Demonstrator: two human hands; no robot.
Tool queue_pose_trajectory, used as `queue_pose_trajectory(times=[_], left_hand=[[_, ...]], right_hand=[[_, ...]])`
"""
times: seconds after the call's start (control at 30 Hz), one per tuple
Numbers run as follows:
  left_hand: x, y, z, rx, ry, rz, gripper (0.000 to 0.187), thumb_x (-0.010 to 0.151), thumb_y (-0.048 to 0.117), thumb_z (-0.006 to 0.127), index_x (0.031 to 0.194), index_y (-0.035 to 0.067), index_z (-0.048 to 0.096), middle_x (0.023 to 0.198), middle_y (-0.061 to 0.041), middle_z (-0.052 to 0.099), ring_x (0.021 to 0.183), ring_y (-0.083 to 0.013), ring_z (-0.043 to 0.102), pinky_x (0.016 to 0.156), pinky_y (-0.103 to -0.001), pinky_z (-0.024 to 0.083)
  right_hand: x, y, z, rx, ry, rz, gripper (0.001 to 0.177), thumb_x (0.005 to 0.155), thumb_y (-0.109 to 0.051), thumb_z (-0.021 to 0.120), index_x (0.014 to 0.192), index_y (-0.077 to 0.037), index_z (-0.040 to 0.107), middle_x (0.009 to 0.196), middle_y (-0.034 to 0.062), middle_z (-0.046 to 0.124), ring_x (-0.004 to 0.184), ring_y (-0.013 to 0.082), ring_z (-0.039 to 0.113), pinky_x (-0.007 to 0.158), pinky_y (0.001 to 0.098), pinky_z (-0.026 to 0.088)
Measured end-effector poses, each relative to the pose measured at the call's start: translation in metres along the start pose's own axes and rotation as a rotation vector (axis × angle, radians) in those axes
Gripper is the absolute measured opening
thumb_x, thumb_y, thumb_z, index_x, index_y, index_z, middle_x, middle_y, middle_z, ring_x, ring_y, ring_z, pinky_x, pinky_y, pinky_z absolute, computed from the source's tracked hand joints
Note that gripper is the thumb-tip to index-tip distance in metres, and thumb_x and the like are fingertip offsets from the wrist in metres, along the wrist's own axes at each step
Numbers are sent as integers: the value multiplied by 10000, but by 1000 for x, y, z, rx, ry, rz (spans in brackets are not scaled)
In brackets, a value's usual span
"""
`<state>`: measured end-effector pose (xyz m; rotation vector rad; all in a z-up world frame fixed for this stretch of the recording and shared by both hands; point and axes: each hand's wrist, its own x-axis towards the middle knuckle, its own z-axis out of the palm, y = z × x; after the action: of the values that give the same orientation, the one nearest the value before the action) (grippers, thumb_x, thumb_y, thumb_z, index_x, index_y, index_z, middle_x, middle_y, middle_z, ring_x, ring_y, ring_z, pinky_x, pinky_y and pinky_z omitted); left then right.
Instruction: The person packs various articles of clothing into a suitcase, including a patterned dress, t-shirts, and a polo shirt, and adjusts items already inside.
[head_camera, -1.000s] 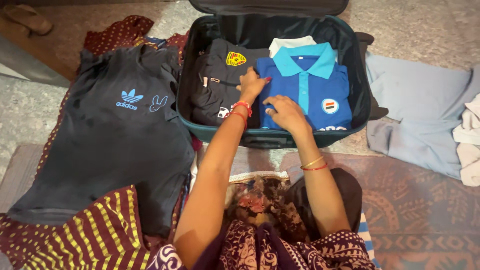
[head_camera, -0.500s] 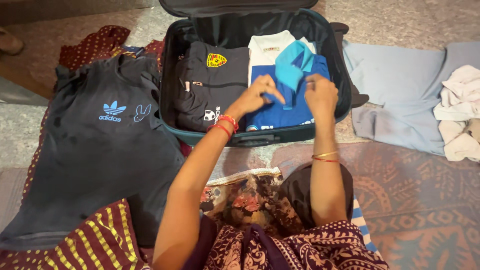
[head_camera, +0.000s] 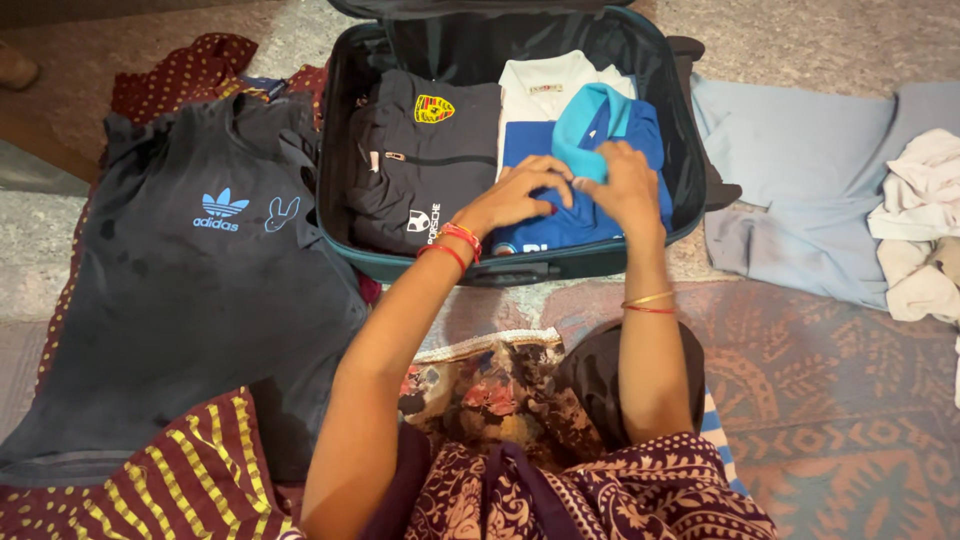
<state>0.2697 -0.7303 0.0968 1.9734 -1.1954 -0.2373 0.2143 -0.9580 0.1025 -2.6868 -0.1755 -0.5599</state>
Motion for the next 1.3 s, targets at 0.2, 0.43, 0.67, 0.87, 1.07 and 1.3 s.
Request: queue_pose_trajectory(times=[0.2, 0.43, 0.67, 0.87, 1.07, 1.3], left_hand=[[-2, 18, -11, -310, 99, -336, 524, 916, 214, 724, 1416, 232, 567, 1399, -11, 603, 1075, -306, 648, 1009, -383, 517], [-7, 48, -21, 125, 188, 15, 1041, 651, 188, 897, 1544, 226, 364, 1487, -83, 540, 1200, -290, 519, 999, -440, 340], [3, -4, 6, 377, 225, -63, 697, 749, 171, 823, 1400, 160, 574, 1165, -20, 705, 1194, -209, 590, 1039, -380, 361], [2, -79, 29, 83, 473, -119, 723, 818, 257, 868, 1421, 53, 525, 1313, -156, 572, 1223, -286, 552, 986, -419, 330], [-4, -86, 30, -276, 557, 326, 944, 856, 336, 878, 1522, 39, 279, 1499, -113, 374, 1404, -222, 427, 1153, -394, 402], [2, 5, 2, -463, 341, 3, 443, 1013, 212, 676, 1403, 10, 617, 1395, -123, 687, 1296, -227, 637, 1131, -336, 488]], right_hand=[[6, 25, 1, 671, 127, 571, 219, 903, -149, 785, 1054, -73, 646, 939, 71, 658, 876, 266, 643, 786, 468, 507], [4, 6, -21, 1535, 211, 411, 230, 1002, 14, 554, 1179, -129, 585, 1077, -17, 618, 990, 108, 631, 973, 444, 555], [9, -32, -6, 1526, 244, 285, 302, 1021, 9, 659, 1288, -108, 576, 1094, -23, 567, 993, 104, 579, 971, 373, 532], [7, -100, -44, 577, 79, -430, 442, 836, -130, 812, 1211, -62, 590, 1350, 104, 592, 1239, 318, 504, 1107, 438, 395], [2, -131, -90, 361, -340, -382, 264, 813, -147, 803, 1050, -68, 718, 1182, 71, 718, 1110, 392, 489, 1026, 490, 389], [-1, -30, -83, 1281, 268, 53, 76, 1111, -19, 594, 1154, -13, 657, 1104, 201, 737, 807, 200, 748, 702, 281, 632]])
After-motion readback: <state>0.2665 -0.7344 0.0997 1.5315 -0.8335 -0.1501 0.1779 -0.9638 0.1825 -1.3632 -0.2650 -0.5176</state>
